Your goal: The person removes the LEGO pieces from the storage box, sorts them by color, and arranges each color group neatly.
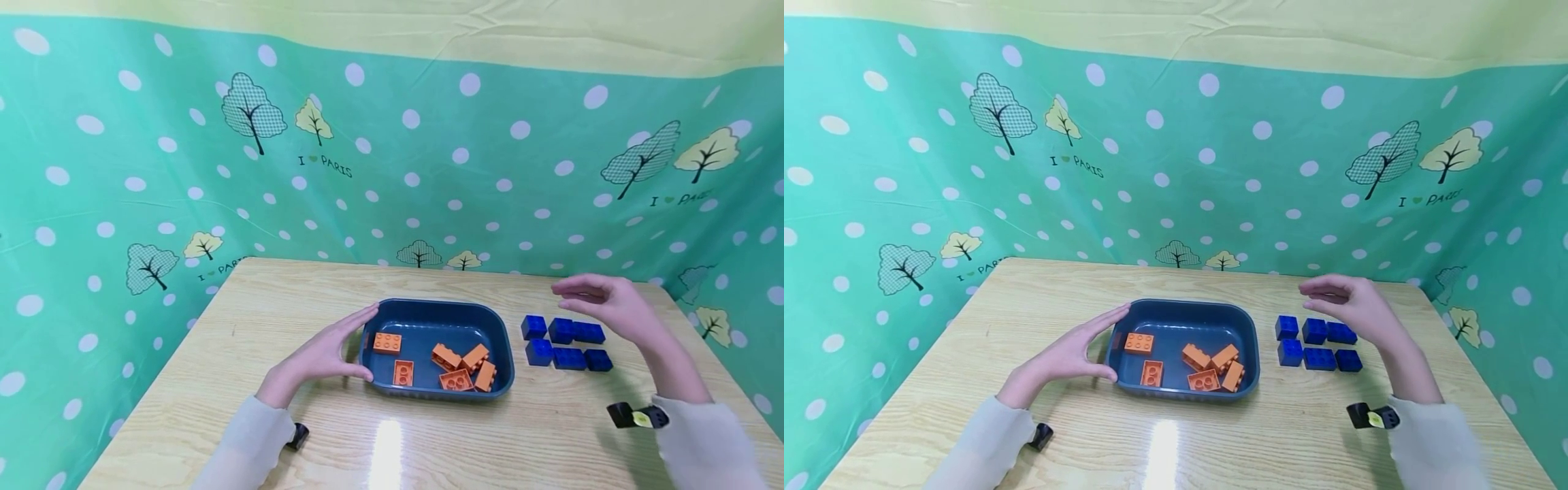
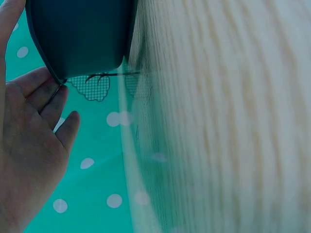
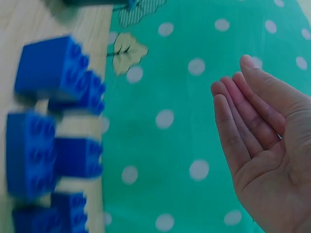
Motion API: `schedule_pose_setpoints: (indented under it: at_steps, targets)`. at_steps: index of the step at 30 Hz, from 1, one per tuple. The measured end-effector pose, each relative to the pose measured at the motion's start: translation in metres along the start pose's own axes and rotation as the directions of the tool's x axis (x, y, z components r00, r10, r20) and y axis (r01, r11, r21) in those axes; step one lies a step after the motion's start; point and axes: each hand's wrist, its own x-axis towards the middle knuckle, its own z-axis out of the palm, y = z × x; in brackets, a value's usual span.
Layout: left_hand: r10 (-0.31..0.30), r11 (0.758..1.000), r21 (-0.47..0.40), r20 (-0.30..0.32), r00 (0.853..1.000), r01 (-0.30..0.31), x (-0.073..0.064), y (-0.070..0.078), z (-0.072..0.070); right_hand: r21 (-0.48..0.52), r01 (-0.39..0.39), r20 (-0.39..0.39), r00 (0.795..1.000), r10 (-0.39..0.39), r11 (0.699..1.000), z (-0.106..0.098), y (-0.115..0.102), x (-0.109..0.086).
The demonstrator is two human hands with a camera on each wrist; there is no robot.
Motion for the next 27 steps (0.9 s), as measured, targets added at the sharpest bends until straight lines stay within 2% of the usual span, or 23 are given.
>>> schedule_pose_setpoints:
  at_steps: [6,13,19,23,27]
  targets:
    - [0.007,1.000,0.001,0.003,1.000,-0.007,0.000,0.000,0.000,0.012,0.033,0.040,0.999,-0.034,0.999,0.015,-0.022,0.026]
    - [0.014,1.000,-0.002,-0.002,1.000,-0.014,0.000,-0.001,0.001,0.045,0.016,0.096,0.995,-0.020,0.999,0.034,-0.048,0.057]
    - [0.022,1.000,-0.006,-0.003,1.000,-0.022,0.000,-0.004,0.001,0.101,0.073,0.131,0.988,-0.086,0.992,0.058,-0.059,0.088]
    - [0.025,1.000,-0.017,0.004,1.000,-0.024,0.000,-0.004,0.001,0.149,0.134,0.178,0.971,-0.159,0.980,0.080,-0.068,0.107]
    - [0.023,0.999,-0.025,0.007,1.000,-0.023,0.001,-0.004,0.001,0.151,0.195,0.244,0.943,-0.228,0.969,0.103,-0.081,0.124]
